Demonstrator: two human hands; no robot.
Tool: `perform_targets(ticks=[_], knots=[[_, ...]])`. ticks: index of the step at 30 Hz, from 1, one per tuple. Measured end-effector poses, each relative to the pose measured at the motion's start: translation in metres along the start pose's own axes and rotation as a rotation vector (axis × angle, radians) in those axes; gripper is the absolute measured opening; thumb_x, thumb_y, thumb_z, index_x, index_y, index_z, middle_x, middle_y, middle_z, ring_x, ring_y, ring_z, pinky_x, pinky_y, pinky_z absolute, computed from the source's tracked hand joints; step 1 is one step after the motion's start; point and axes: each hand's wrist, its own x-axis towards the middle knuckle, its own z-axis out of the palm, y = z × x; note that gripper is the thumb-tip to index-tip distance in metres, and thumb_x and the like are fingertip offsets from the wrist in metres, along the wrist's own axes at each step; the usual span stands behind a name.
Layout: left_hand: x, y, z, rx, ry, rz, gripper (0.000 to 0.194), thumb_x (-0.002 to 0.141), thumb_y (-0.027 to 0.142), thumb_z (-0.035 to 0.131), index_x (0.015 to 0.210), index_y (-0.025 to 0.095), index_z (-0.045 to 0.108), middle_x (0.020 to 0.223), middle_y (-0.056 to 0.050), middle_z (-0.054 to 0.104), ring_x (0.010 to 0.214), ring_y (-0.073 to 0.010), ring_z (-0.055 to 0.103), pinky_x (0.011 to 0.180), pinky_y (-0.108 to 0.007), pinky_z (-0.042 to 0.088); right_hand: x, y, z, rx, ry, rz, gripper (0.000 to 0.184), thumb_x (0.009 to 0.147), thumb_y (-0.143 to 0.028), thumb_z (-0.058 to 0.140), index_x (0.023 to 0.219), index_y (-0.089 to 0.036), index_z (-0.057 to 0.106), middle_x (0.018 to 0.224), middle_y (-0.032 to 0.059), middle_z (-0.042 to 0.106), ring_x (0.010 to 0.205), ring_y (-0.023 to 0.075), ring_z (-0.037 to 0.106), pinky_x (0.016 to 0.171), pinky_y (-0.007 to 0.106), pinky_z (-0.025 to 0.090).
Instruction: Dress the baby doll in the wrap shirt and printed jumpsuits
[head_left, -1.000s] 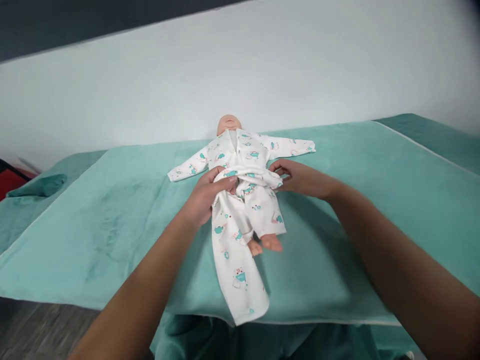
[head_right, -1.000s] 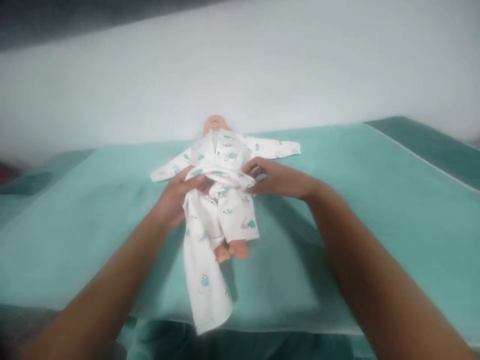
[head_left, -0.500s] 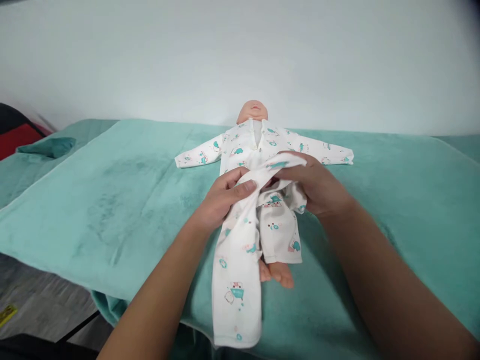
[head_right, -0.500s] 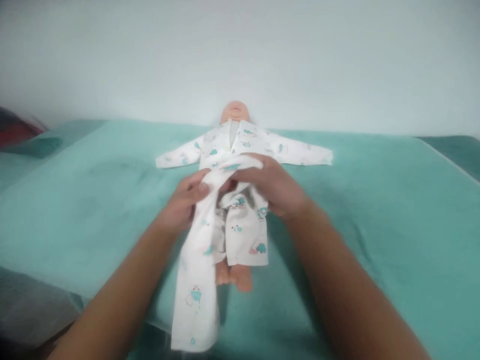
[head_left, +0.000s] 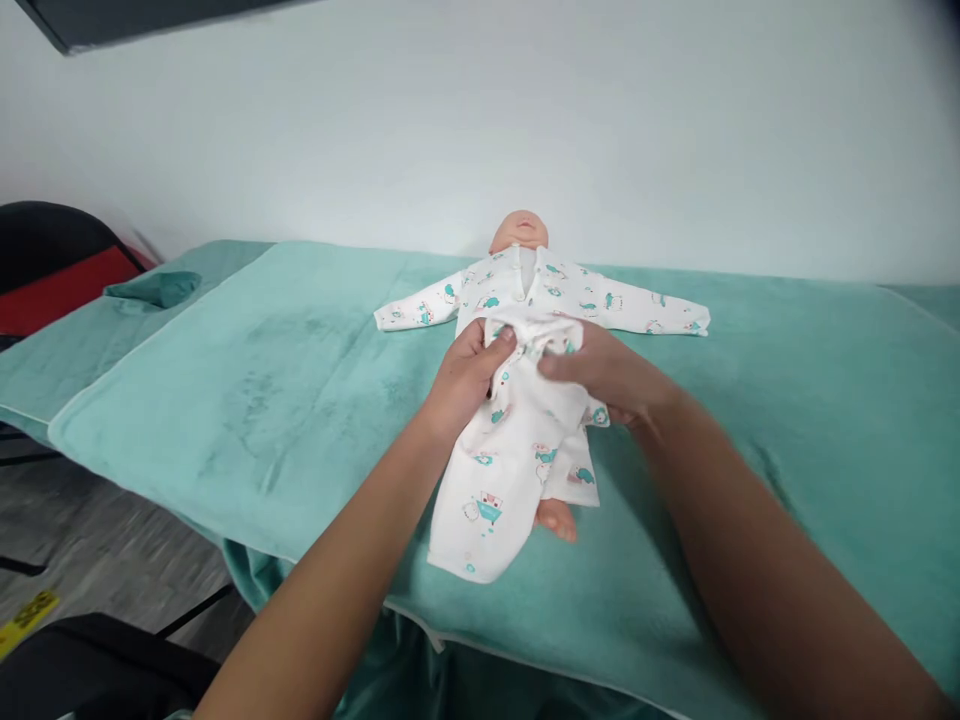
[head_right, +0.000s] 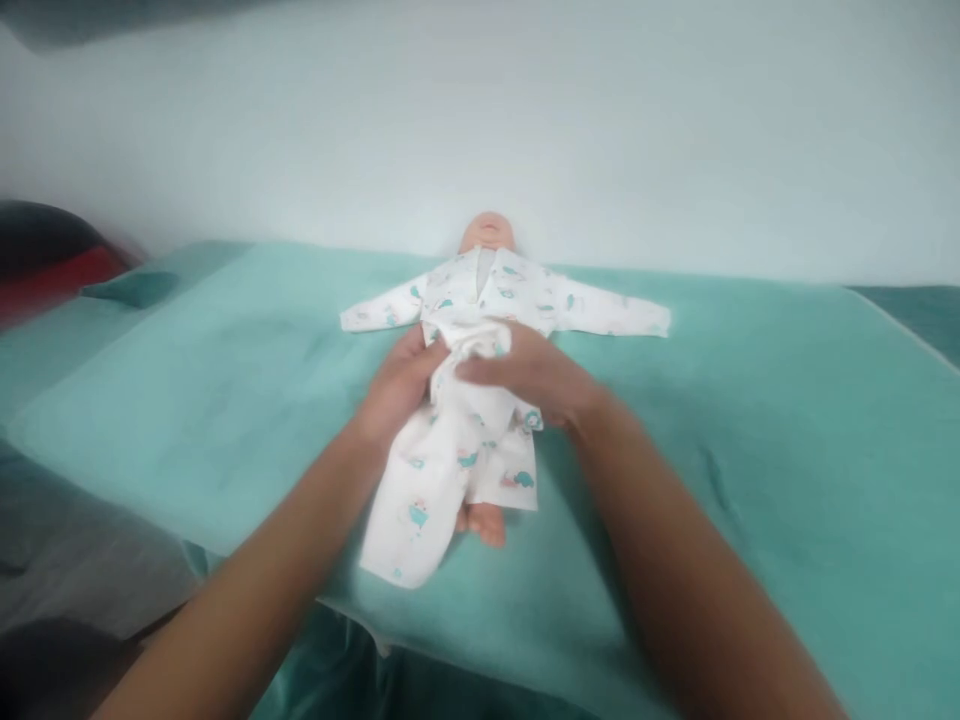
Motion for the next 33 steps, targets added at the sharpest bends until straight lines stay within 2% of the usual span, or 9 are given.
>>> perform_targets(ticks=[3, 5, 11, 15, 18, 22, 26, 30, 33], knots=[[0.004, -0.006, -0.003, -0.022, 0.113, 0.033, 0.025, 0.081, 0.04, 0.068, 0.096, 0.02, 0.062, 0.088, -0.002, 0.067, 0.082, -0.0187, 0.062, 0.074, -0.03, 0.048, -0.004, -0.008, 0.001, -0.224, -0.196, 0.113, 0.047, 0.068, -0.034, 0.084, 0.113, -0.024, 0.072, 0.101, 0.0028, 0.075, 0.091, 0.0248, 0.07, 0.075, 0.033, 0.056], [0.004, -0.008, -0.005, -0.002, 0.15, 0.028, 0.025, 0.081, 0.04, 0.069, 0.093, 0.02, 0.062, 0.086, -0.001, 0.066, 0.079, -0.0176, 0.061, 0.072, -0.029, 0.047, -0.006, -0.009, 0.001, -0.314, -0.227, 0.155, 0.035, 0.073, -0.036, 0.081, 0.105, -0.023, 0.075, 0.099, 0.0029, 0.076, 0.091, 0.0248, 0.07, 0.078, 0.034, 0.056], [-0.011, 0.003, -0.006, 0.15, 0.067, -0.004, 0.041, 0.08, 0.058, 0.067, 0.092, 0.019, 0.063, 0.085, -0.003, 0.068, 0.08, -0.019, 0.062, 0.07, -0.029, 0.047, -0.002, 0.005, 0.0, 0.085, 0.092, 0.053, 0.047, 0.075, -0.043, 0.079, 0.115, -0.019, 0.071, 0.102, 0.0071, 0.076, 0.093, 0.0273, 0.071, 0.083, 0.04, 0.056], [-0.024, 0.012, -0.006, 0.208, -0.171, -0.069, 0.043, 0.069, 0.05, 0.08, 0.093, 0.017, 0.067, 0.091, -0.004, 0.072, 0.082, -0.0207, 0.064, 0.071, -0.03, 0.048, 0.003, 0.01, 0.005, 0.195, 0.153, 0.042, 0.051, 0.078, -0.049, 0.076, 0.12, -0.02, 0.068, 0.101, 0.0079, 0.075, 0.091, 0.0282, 0.071, 0.08, 0.041, 0.058], [-0.028, 0.012, -0.003, 0.089, -0.145, -0.071, 0.045, 0.07, 0.042, 0.082, 0.105, 0.018, 0.067, 0.103, -0.006, 0.073, 0.093, -0.0242, 0.066, 0.083, -0.034, 0.051, 0.002, 0.009, 0.008, 0.162, 0.165, 0.004, 0.048, 0.078, -0.049, 0.076, 0.118, -0.022, 0.069, 0.105, 0.0065, 0.075, 0.092, 0.0266, 0.071, 0.079, 0.038, 0.058], [-0.029, 0.009, 0.003, -0.107, 0.006, -0.002, 0.056, 0.078, 0.045, 0.074, 0.125, 0.021, 0.059, 0.113, -0.008, 0.072, 0.104, -0.0263, 0.067, 0.09, -0.038, 0.051, -0.005, 0.002, 0.001, -0.071, -0.031, 0.019, 0.046, 0.071, -0.043, 0.083, 0.111, -0.021, 0.073, 0.101, 0.0051, 0.076, 0.091, 0.0248, 0.07, 0.079, 0.035, 0.057], [-0.036, 0.013, 0.007, -0.079, 0.078, -0.073, 0.057, 0.077, 0.052, 0.073, 0.123, 0.02, 0.062, 0.101, -0.008, 0.075, 0.094, -0.0283, 0.069, 0.08, -0.039, 0.054, -0.011, -0.005, -0.007, -0.345, -0.305, 0.127, 0.04, 0.064, -0.035, 0.087, 0.101, -0.022, 0.077, 0.096, 0.0029, 0.076, 0.088, 0.025, 0.07, 0.073, 0.033, 0.056], [-0.047, 0.018, 0.006, -0.021, 0.08, -0.16, 0.052, 0.078, 0.059, 0.071, 0.109, 0.017, 0.069, 0.089, -0.008, 0.076, 0.085, -0.027, 0.069, 0.072, -0.036, 0.053, -0.011, 0.003, -0.004, -0.176, -0.156, 0.057, 0.041, 0.072, -0.035, 0.081, 0.109, -0.021, 0.073, 0.103, 0.0048, 0.075, 0.095, 0.0252, 0.07, 0.08, 0.035, 0.056], [-0.055, 0.018, 0.001, -0.007, -0.062, -0.181, 0.05, 0.073, 0.056, 0.077, 0.1, 0.014, 0.073, 0.087, -0.009, 0.075, 0.086, -0.0259, 0.069, 0.075, -0.034, 0.053, -0.009, 0.006, 0.001, 0.0, 0.004, -0.007, 0.04, 0.075, -0.034, 0.076, 0.112, -0.018, 0.072, 0.103, 0.0075, 0.075, 0.094, 0.0257, 0.069, 0.079, 0.036, 0.055]])
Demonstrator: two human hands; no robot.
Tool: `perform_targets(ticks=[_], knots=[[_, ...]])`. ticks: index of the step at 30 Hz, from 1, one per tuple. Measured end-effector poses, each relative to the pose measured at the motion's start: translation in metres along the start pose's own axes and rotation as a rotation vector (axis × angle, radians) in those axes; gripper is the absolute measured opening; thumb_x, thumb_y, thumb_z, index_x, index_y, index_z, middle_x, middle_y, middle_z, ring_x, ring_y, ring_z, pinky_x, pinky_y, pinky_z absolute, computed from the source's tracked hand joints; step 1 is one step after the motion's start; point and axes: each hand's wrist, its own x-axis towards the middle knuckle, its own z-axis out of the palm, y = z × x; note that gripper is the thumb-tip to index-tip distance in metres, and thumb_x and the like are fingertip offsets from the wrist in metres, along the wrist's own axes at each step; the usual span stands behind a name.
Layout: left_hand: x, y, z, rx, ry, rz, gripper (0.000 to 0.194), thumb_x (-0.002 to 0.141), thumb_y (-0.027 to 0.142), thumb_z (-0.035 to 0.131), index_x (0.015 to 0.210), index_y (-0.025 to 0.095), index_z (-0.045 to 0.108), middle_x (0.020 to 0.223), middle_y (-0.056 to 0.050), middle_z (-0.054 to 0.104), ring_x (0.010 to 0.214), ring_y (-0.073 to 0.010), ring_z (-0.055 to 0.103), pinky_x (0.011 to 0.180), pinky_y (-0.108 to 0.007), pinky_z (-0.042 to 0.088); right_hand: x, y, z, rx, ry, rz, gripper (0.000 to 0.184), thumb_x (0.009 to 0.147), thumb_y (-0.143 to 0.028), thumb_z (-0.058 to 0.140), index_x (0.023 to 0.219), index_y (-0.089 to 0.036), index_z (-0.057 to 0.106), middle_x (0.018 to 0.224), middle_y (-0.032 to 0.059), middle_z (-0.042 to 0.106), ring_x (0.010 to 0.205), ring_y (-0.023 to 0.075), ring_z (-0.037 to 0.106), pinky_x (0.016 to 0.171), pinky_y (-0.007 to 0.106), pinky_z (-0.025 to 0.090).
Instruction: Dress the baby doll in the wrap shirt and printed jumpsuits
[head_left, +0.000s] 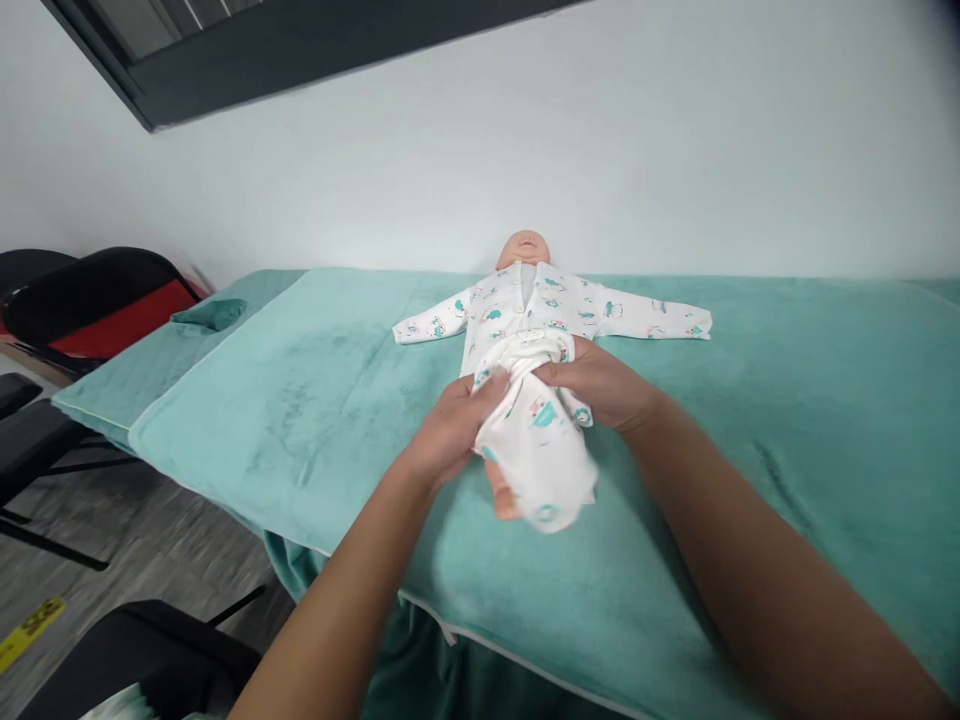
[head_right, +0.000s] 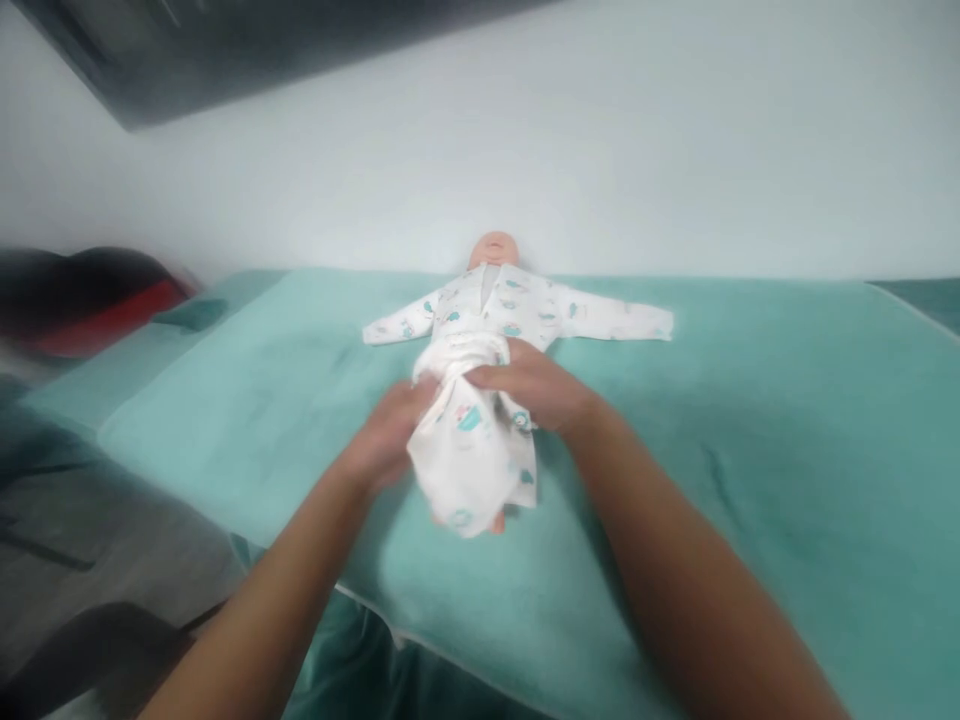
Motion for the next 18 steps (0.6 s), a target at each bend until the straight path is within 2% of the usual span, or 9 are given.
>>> perform_targets(ticks=[2, 4, 6, 9, 13, 15, 18], knots=[[-0.003, -0.002, -0.001, 0.004, -0.09, -0.002, 0.047, 0.066, 0.043, 0.086, 0.1, 0.013, 0.073, 0.089, -0.008, 0.076, 0.091, -0.0263, 0.069, 0.081, -0.034, 0.053, 0.001, -0.001, 0.003, -0.012, 0.064, 0.005, 0.04, 0.076, -0.032, 0.075, 0.113, -0.018, 0.071, 0.106, 0.0081, 0.074, 0.097, 0.0263, 0.069, 0.08, 0.036, 0.054], [-0.004, -0.004, 0.001, -0.067, -0.085, 0.025, 0.044, 0.069, 0.035, 0.085, 0.106, 0.014, 0.072, 0.096, -0.009, 0.076, 0.098, -0.0265, 0.069, 0.088, -0.035, 0.052, 0.001, -0.003, 0.006, -0.056, 0.093, -0.003, 0.04, 0.075, -0.031, 0.076, 0.113, -0.018, 0.071, 0.108, 0.0077, 0.074, 0.102, 0.027, 0.067, 0.084, 0.036, 0.053], [-0.004, -0.006, 0.006, -0.193, -0.007, 0.086, 0.041, 0.076, 0.037, 0.079, 0.11, 0.014, 0.071, 0.103, -0.01, 0.075, 0.102, -0.0263, 0.068, 0.091, -0.035, 0.051, 0.001, -0.004, 0.007, -0.086, 0.066, -0.038, 0.041, 0.076, -0.034, 0.076, 0.113, -0.018, 0.071, 0.107, 0.0067, 0.074, 0.103, 0.0268, 0.067, 0.086, 0.036, 0.053], [-0.014, -0.009, 0.02, -0.277, 0.157, 0.102, 0.046, 0.078, 0.042, 0.077, 0.114, 0.014, 0.07, 0.103, -0.01, 0.075, 0.099, -0.0265, 0.069, 0.089, -0.035, 0.053, 0.0, -0.004, 0.005, -0.177, -0.058, -0.054, 0.038, 0.078, -0.035, 0.075, 0.112, -0.018, 0.071, 0.107, 0.0052, 0.074, 0.102, 0.0257, 0.067, 0.086, 0.035, 0.052], [-0.05, -0.014, 0.05, -0.172, 0.39, 0.012, 0.048, 0.076, 0.047, 0.078, 0.113, 0.017, 0.072, 0.1, -0.008, 0.076, 0.094, -0.0269, 0.07, 0.086, -0.036, 0.054, -0.002, -0.01, 0.001, -0.416, -0.197, -0.059, 0.027, 0.078, -0.032, 0.073, 0.103, -0.02, 0.072, 0.102, 0.003, 0.073, 0.1, 0.0244, 0.066, 0.084, 0.032, 0.051], [-0.071, -0.017, 0.068, -0.169, 0.462, 0.024, 0.047, 0.079, 0.047, 0.075, 0.116, 0.019, 0.071, 0.11, -0.008, 0.075, 0.105, -0.0275, 0.068, 0.094, -0.036, 0.052, -0.002, -0.014, 0.0, -0.547, -0.276, -0.072, 0.018, 0.079, -0.031, 0.07, 0.093, -0.019, 0.072, 0.094, 0.0026, 0.072, 0.092, 0.0225, 0.066, 0.078, 0.03, 0.05], [-0.094, -0.029, 0.09, -0.285, 0.595, -0.011, 0.049, 0.081, 0.044, 0.074, 0.123, 0.019, 0.069, 0.121, -0.009, 0.072, 0.119, -0.0299, 0.062, 0.102, -0.037, 0.048, -0.001, -0.018, 0.003, -0.676, -0.415, -0.04, 0.01, 0.077, -0.022, 0.063, 0.083, -0.017, 0.069, 0.084, 0.0015, 0.07, 0.08, 0.0183, 0.065, 0.069, 0.027, 0.047]])
